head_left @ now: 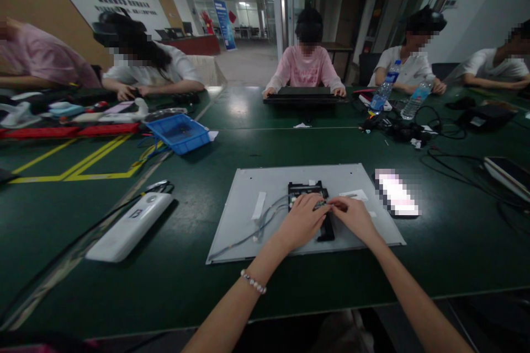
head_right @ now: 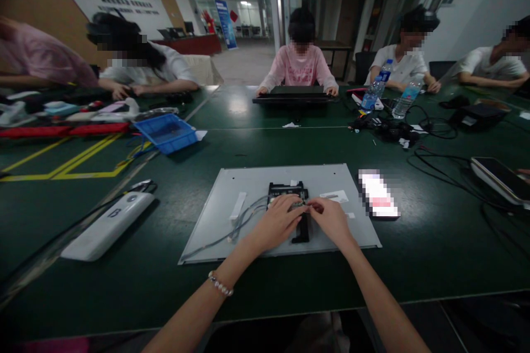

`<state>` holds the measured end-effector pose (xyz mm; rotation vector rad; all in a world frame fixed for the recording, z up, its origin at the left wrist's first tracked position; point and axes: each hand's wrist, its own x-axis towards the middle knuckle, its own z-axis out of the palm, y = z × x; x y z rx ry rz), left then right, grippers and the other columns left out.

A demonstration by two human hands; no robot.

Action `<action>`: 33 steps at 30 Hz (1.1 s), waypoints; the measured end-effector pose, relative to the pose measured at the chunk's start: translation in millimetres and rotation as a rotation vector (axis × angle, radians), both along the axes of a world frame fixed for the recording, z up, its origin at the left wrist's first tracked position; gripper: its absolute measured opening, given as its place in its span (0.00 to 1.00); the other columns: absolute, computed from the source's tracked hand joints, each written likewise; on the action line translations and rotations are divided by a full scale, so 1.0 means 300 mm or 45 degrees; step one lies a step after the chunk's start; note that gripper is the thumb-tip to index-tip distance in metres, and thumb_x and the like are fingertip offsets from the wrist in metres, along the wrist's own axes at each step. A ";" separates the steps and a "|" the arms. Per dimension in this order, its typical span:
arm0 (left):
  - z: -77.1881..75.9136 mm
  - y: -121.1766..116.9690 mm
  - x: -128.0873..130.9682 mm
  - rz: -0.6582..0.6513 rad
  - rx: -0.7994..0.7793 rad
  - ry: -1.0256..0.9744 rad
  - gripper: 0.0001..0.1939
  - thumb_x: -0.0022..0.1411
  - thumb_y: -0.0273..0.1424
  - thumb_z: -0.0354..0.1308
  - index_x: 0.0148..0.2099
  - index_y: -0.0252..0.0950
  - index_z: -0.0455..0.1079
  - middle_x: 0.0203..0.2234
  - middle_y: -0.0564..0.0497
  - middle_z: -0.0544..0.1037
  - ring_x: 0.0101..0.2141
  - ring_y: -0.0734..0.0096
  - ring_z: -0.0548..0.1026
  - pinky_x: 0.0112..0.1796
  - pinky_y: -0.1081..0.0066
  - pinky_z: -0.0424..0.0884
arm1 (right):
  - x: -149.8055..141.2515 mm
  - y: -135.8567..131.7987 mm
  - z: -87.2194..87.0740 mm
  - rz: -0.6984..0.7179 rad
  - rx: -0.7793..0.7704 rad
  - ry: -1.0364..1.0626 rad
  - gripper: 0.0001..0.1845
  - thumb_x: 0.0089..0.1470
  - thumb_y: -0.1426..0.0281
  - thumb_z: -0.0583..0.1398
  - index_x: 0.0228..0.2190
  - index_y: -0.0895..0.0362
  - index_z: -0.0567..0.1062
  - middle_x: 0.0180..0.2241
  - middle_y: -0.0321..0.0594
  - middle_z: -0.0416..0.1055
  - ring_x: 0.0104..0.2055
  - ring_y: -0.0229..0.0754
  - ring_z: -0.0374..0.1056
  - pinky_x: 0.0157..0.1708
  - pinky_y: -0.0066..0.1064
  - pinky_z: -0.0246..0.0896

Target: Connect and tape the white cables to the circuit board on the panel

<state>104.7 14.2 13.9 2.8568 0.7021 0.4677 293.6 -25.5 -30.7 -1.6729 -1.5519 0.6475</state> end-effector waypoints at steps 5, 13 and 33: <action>-0.008 0.000 0.002 -0.007 0.072 0.055 0.14 0.66 0.28 0.44 0.51 0.38 0.63 0.50 0.45 0.65 0.56 0.60 0.59 0.56 0.57 0.56 | -0.006 -0.003 0.004 0.004 0.024 -0.072 0.10 0.50 0.69 0.56 0.34 0.55 0.76 0.33 0.39 0.75 0.33 0.41 0.70 0.37 0.33 0.65; -0.002 -0.002 0.008 -0.023 0.062 0.049 0.14 0.65 0.27 0.43 0.51 0.38 0.63 0.52 0.45 0.64 0.57 0.60 0.57 0.56 0.58 0.55 | -0.021 -0.012 0.026 -0.028 0.043 -0.205 0.10 0.49 0.71 0.57 0.34 0.55 0.76 0.37 0.40 0.71 0.30 0.38 0.68 0.36 0.31 0.63; 0.019 0.239 -0.270 0.533 -0.240 -0.282 0.19 0.60 0.28 0.49 0.54 0.36 0.63 0.49 0.45 0.66 0.37 0.69 0.73 0.43 0.65 0.69 | 0.005 -0.028 0.027 -0.098 0.245 -0.078 0.11 0.52 0.71 0.54 0.34 0.55 0.75 0.37 0.40 0.72 0.32 0.39 0.68 0.35 0.32 0.63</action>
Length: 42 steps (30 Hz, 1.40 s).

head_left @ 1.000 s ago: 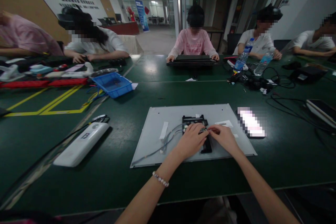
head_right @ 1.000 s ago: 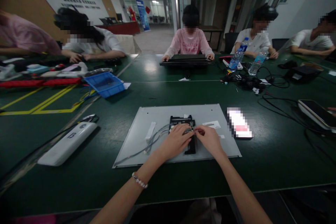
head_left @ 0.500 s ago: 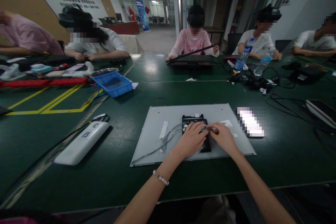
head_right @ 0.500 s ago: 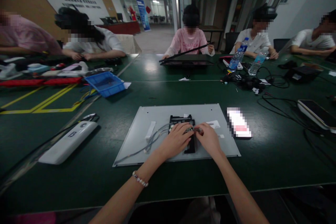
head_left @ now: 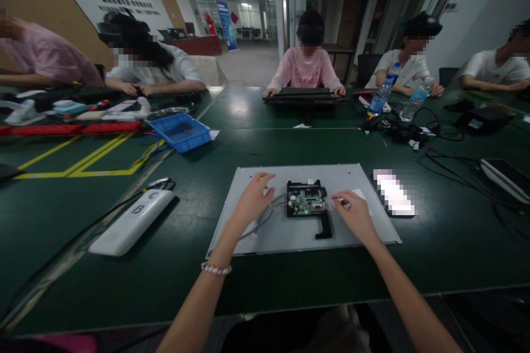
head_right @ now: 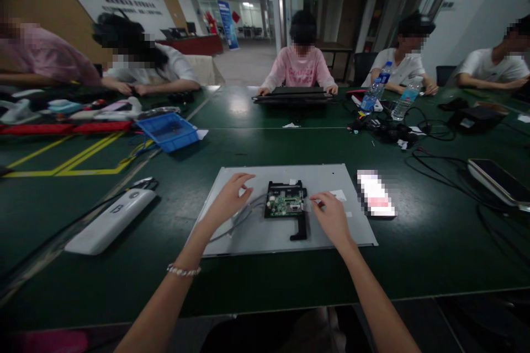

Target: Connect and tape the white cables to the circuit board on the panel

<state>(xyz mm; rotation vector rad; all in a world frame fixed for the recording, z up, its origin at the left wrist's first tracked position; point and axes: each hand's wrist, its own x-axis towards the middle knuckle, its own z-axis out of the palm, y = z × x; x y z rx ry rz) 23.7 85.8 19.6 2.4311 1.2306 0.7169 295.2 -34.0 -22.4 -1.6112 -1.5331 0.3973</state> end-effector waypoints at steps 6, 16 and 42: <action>-0.080 0.067 -0.128 -0.034 -0.189 0.023 0.18 0.54 0.28 0.52 0.48 0.35 0.69 0.42 0.47 0.69 0.27 0.75 0.71 0.34 0.70 0.70 | -0.004 -0.005 0.004 0.012 -0.026 -0.057 0.10 0.52 0.72 0.54 0.34 0.55 0.75 0.36 0.39 0.72 0.32 0.39 0.68 0.38 0.33 0.62; -0.016 0.061 -0.129 0.201 -0.267 -0.165 0.08 0.52 0.33 0.56 0.33 0.36 0.74 0.28 0.51 0.78 0.29 0.70 0.73 0.34 0.70 0.67 | 0.003 -0.001 -0.007 0.000 0.013 0.025 0.11 0.52 0.71 0.54 0.33 0.55 0.76 0.36 0.40 0.72 0.33 0.40 0.68 0.34 0.32 0.63; -0.008 -0.160 -0.054 0.394 0.130 0.059 0.15 0.57 0.27 0.52 0.47 0.36 0.67 0.42 0.46 0.71 0.38 0.63 0.72 0.41 0.66 0.67 | -0.436 -0.052 0.116 0.766 0.038 -0.503 0.17 0.56 0.68 0.56 0.47 0.60 0.67 0.50 0.51 0.67 0.54 0.48 0.62 0.52 0.42 0.59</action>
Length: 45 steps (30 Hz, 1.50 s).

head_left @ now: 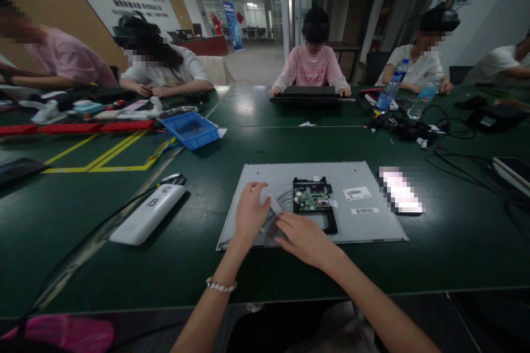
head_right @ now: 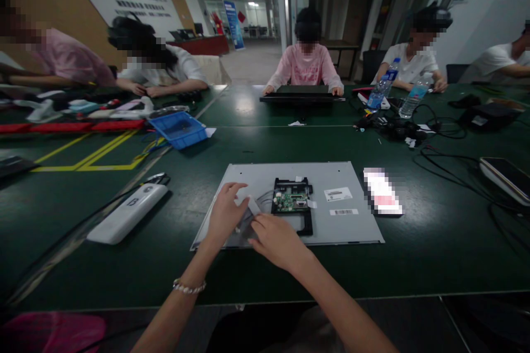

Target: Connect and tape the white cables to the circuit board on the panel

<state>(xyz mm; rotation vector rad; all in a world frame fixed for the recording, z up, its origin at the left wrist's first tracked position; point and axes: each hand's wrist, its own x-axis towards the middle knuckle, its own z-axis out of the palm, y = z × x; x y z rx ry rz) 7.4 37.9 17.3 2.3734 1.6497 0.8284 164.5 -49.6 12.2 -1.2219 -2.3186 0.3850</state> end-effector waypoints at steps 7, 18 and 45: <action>-0.016 -0.108 0.023 -0.112 -0.014 0.342 0.11 0.61 0.27 0.48 0.44 0.36 0.69 0.40 0.45 0.74 0.42 0.57 0.71 0.43 0.61 0.65 | -0.003 -0.008 -0.029 0.024 0.007 0.006 0.21 0.55 0.70 0.56 0.50 0.62 0.65 0.53 0.51 0.64 0.56 0.48 0.59 0.55 0.41 0.57; -0.026 -0.141 0.050 -0.068 -0.068 0.389 0.10 0.61 0.29 0.50 0.45 0.36 0.66 0.43 0.42 0.75 0.45 0.56 0.72 0.44 0.60 0.63 | 0.026 -0.081 -0.035 -0.011 0.002 -0.007 0.26 0.55 0.68 0.56 0.54 0.60 0.62 0.57 0.52 0.60 0.58 0.49 0.57 0.57 0.44 0.55; -0.044 -0.108 0.011 -0.194 0.083 -0.175 0.12 0.62 0.27 0.48 0.48 0.37 0.65 0.49 0.45 0.69 0.51 0.64 0.66 0.54 0.61 0.61 | 0.377 0.330 -0.011 -0.443 -0.036 -0.242 0.09 0.53 0.71 0.58 0.36 0.55 0.77 0.39 0.45 0.75 0.43 0.45 0.69 0.43 0.33 0.60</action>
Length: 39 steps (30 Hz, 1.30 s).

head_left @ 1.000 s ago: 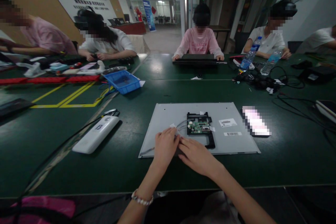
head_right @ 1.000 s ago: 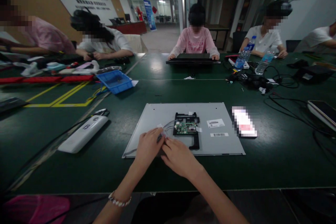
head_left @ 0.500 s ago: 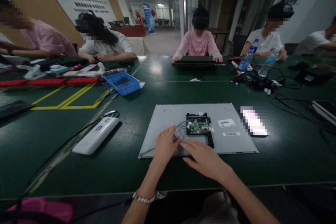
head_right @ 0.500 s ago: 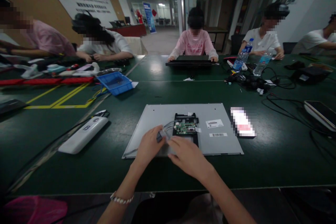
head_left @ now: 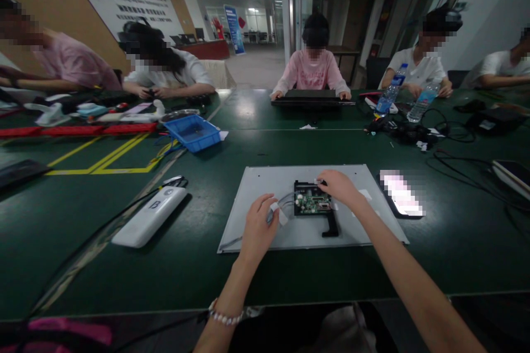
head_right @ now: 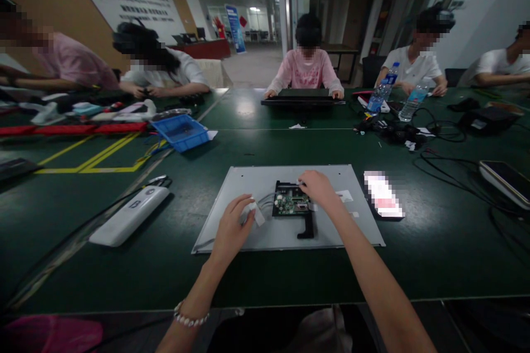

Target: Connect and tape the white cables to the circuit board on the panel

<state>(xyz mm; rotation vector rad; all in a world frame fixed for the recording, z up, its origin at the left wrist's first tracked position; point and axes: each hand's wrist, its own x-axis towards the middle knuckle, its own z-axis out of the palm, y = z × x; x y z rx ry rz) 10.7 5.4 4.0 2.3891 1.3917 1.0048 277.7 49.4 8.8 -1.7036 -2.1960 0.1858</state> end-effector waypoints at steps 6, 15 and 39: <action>-0.003 0.007 -0.004 -0.002 0.001 0.009 0.11 0.62 0.27 0.48 0.46 0.37 0.67 0.47 0.46 0.70 0.50 0.63 0.68 0.53 0.61 0.63 | -0.007 0.013 -0.030 -0.043 0.028 -0.082 0.12 0.56 0.74 0.54 0.34 0.54 0.77 0.38 0.43 0.75 0.42 0.44 0.68 0.41 0.31 0.60; -0.002 0.006 0.004 -0.048 0.026 0.043 0.10 0.63 0.28 0.49 0.45 0.36 0.66 0.46 0.45 0.71 0.50 0.63 0.68 0.52 0.61 0.63 | -0.001 0.037 -0.037 -0.209 0.117 -0.011 0.14 0.57 0.74 0.51 0.38 0.56 0.76 0.41 0.46 0.73 0.44 0.44 0.67 0.44 0.32 0.59; 0.037 -0.009 0.003 0.011 0.159 0.522 0.07 0.61 0.26 0.53 0.36 0.39 0.72 0.34 0.49 0.75 0.37 0.63 0.71 0.37 0.65 0.62 | 0.073 -0.255 -0.097 -0.134 -0.339 0.691 0.24 0.43 0.74 0.60 0.46 0.55 0.70 0.33 0.36 0.72 0.32 0.37 0.66 0.34 0.30 0.61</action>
